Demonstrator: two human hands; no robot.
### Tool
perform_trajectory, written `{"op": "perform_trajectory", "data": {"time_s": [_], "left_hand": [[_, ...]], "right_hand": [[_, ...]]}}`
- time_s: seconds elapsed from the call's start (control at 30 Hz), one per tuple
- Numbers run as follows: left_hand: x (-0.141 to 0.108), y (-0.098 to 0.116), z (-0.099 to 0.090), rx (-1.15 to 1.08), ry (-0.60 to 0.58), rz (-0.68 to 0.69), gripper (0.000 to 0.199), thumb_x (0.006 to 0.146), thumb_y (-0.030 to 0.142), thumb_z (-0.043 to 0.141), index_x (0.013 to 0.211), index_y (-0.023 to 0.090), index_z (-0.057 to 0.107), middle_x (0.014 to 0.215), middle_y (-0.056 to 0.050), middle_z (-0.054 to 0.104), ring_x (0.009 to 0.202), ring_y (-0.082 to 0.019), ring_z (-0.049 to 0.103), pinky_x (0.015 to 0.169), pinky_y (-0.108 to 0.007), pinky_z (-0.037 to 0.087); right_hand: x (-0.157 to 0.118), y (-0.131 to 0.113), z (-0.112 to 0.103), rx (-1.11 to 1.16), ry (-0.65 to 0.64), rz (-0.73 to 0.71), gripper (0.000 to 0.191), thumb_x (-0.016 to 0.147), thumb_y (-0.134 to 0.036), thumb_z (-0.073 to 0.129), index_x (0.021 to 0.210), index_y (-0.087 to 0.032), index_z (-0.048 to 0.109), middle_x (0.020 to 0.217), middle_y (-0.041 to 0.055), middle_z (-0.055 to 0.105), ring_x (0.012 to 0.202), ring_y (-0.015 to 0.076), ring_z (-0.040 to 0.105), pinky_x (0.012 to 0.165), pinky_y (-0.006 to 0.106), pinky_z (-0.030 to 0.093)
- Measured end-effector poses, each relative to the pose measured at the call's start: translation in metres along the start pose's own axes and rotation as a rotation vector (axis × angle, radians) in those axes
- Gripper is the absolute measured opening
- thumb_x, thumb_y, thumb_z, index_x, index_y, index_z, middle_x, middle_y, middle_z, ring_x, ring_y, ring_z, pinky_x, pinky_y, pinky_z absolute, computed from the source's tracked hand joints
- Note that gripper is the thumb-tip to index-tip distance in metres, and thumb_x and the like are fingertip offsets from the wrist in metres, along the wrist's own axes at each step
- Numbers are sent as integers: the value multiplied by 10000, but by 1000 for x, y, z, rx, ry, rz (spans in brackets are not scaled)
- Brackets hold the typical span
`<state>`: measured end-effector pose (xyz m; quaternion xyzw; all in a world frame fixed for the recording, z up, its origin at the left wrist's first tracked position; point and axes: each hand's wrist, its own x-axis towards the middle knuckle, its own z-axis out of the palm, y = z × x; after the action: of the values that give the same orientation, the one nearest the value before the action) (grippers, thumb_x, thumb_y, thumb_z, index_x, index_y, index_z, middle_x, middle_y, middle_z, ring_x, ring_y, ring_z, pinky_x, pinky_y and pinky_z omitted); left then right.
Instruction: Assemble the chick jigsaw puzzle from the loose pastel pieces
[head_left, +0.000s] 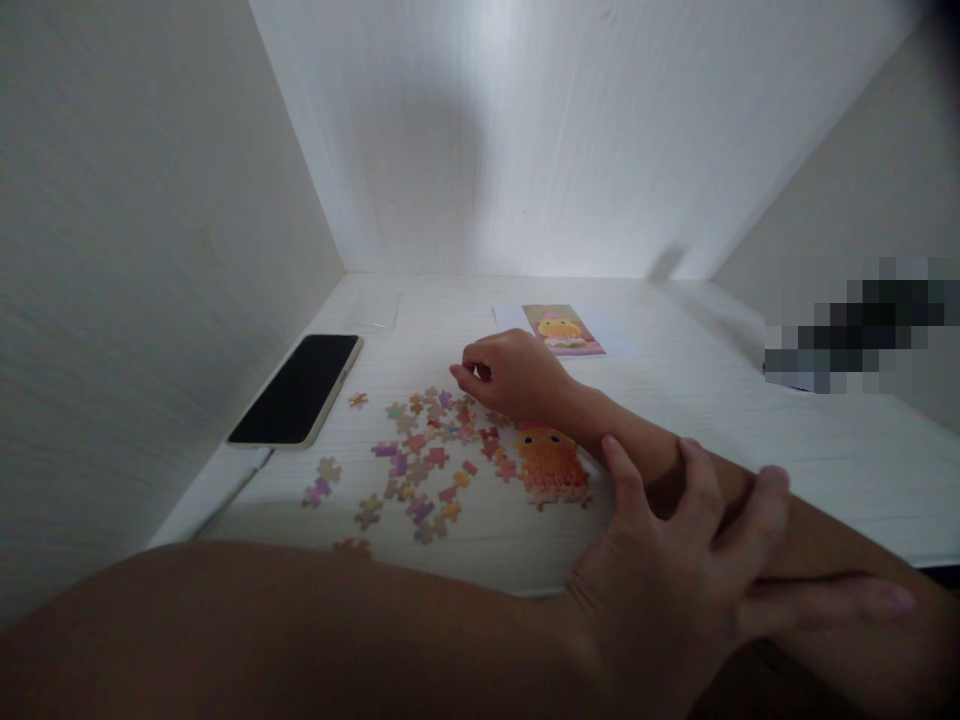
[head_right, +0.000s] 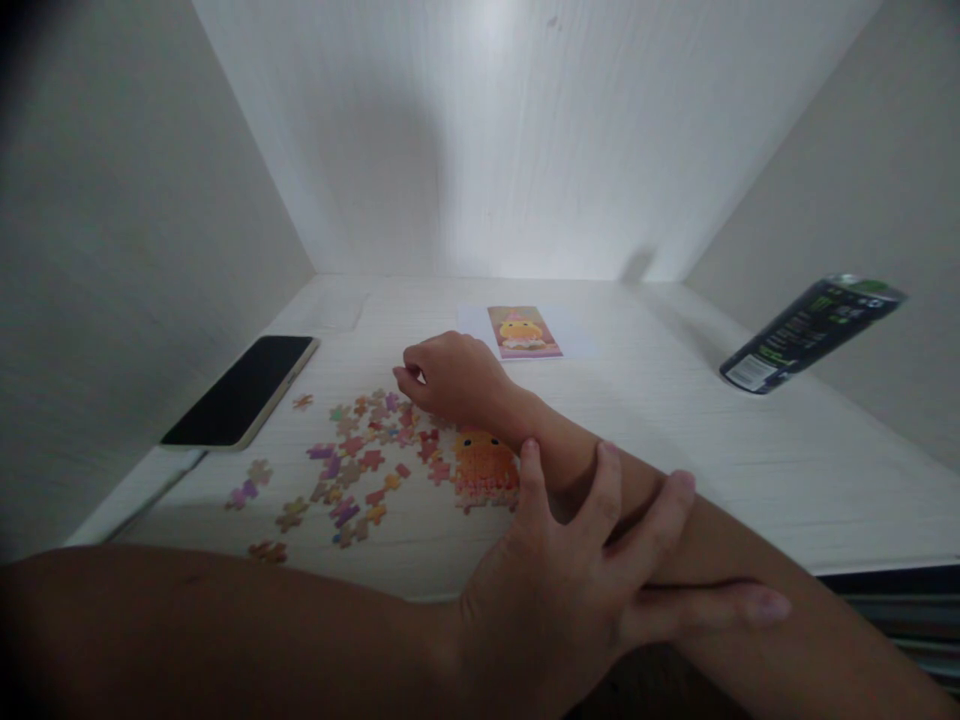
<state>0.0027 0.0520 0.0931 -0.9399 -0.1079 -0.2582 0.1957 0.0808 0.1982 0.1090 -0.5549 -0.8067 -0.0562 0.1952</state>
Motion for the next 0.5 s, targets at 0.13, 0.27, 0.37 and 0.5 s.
{"op": "perform_trajectory", "data": {"time_s": [0.13,0.27,0.37,0.5], "left_hand": [[0,-1,0,20,31,-5,534,1024,416,431,1493,623,281,1593,-49,374,1394,-369,450,911,-622,553],[-1,-1,0,5,15,7,578,1025,366,435,1518,604,250,1603,-75,356,1395,-378,447,917,-632,517],[-1,-1,0,-4,-5,13,588,1023,388,443,1528,592,222,1615,-87,328,1405,-382,431,940,-656,506],[0,-1,-1,-24,-27,23,622,989,435,513,1531,574,242,1610,-93,334,1410,-393,415,906,-640,554]], "right_hand": [[0,0,0,0,-8,0,366,957,-378,505,744,-167,716,687,45,656,609,127,399,617,317,237],[0,0,0,6,-14,6,361,952,-374,510,745,-165,719,685,44,655,607,124,395,620,313,242],[0,0,0,12,-20,4,361,949,-374,509,741,-166,718,684,43,653,604,123,383,616,314,238],[0,-1,0,14,-13,4,354,946,-372,513,738,-166,713,680,42,649,608,125,381,615,316,235]]}}
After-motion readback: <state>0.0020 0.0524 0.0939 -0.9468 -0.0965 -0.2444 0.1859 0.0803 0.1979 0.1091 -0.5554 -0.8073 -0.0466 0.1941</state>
